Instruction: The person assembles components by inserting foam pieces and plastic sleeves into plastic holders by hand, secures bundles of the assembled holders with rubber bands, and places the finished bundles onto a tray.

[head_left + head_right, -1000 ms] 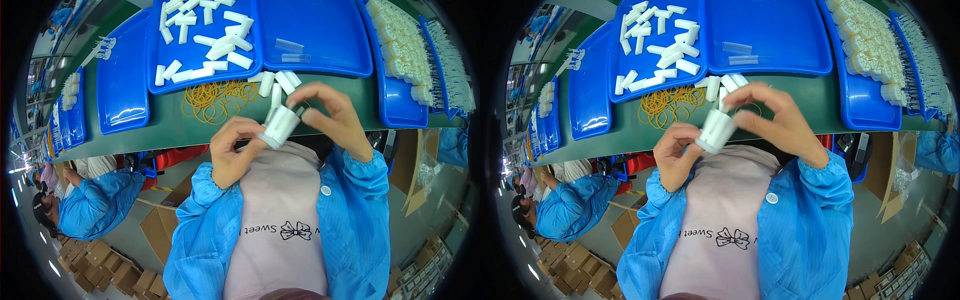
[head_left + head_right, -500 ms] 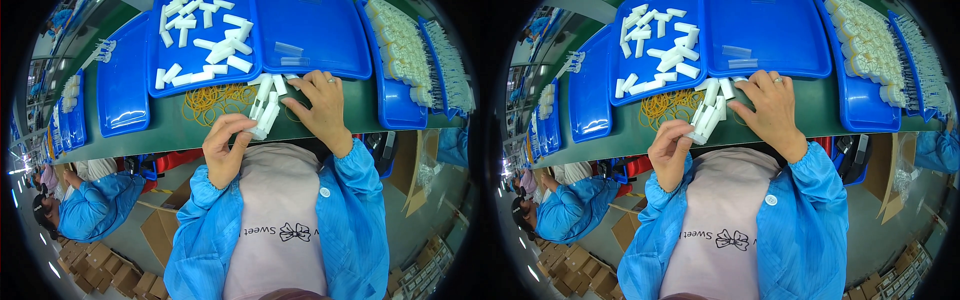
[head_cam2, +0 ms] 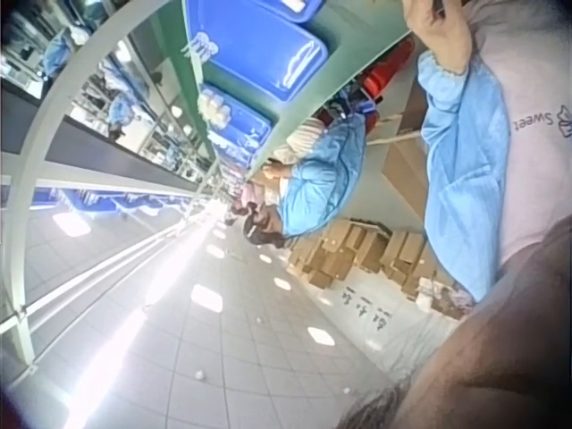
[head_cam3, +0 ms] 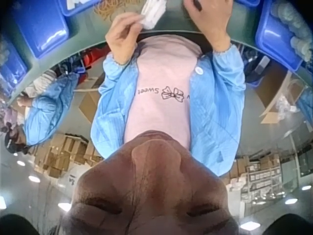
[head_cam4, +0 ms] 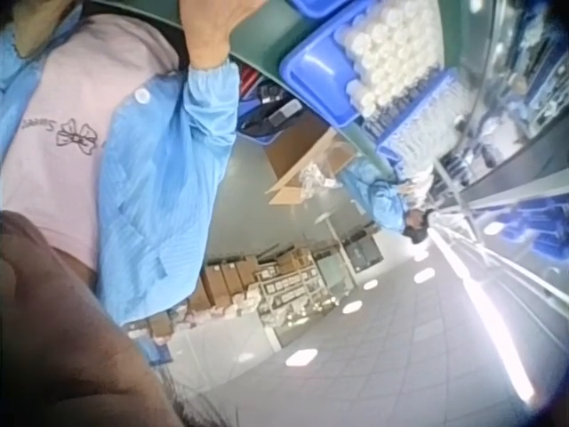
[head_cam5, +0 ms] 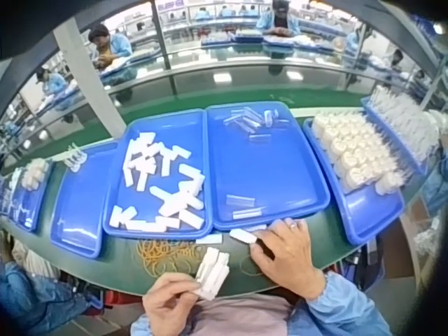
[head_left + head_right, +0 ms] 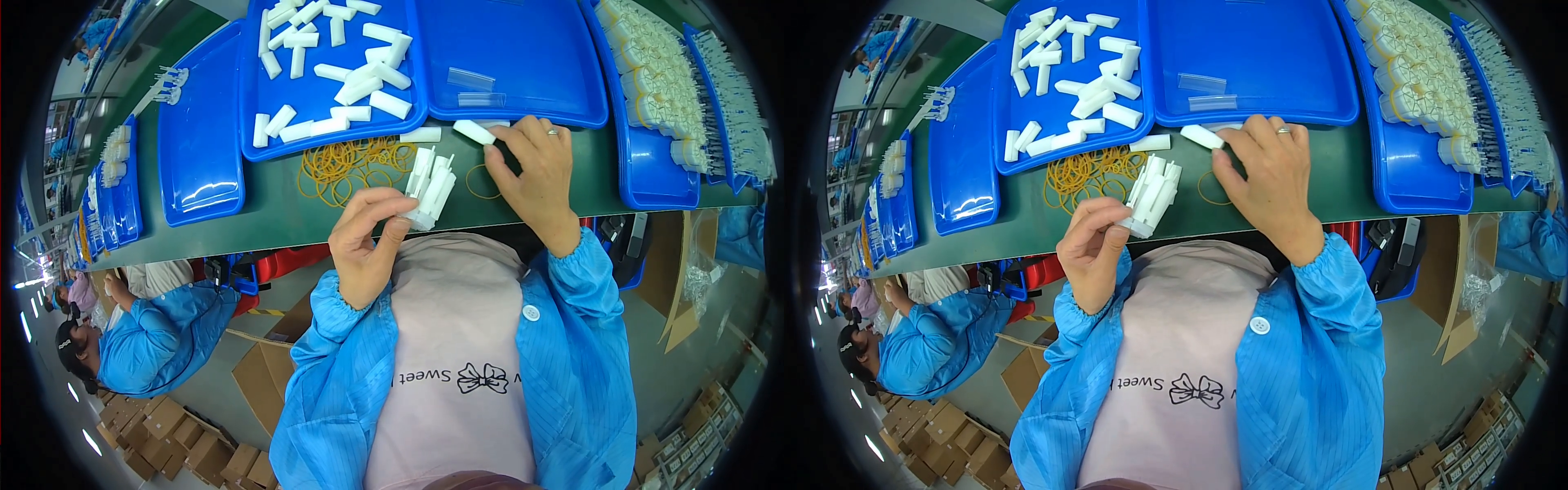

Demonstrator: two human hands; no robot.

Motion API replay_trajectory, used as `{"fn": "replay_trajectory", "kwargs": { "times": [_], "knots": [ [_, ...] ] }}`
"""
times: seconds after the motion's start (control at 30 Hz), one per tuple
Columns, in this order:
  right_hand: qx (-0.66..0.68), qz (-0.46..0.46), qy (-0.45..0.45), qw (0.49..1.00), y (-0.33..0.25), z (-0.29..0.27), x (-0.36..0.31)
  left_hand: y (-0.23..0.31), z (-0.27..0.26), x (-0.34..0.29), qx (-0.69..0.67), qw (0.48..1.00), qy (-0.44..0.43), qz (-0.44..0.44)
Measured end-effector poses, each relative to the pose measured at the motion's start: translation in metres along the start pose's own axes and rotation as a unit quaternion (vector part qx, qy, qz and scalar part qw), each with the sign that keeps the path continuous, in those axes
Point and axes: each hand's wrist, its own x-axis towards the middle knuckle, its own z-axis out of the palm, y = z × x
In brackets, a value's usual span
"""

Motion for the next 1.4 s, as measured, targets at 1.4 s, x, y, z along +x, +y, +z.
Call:
{"fn": "replay_trajectory", "kwargs": {
  "times": [1.4],
  "knots": [
    [0.432,-0.050,-0.320,0.842,-0.004,-0.029,0.021,0.014,0.000,0.007,0.102,0.973,-0.108,0.179]
  ]
}}
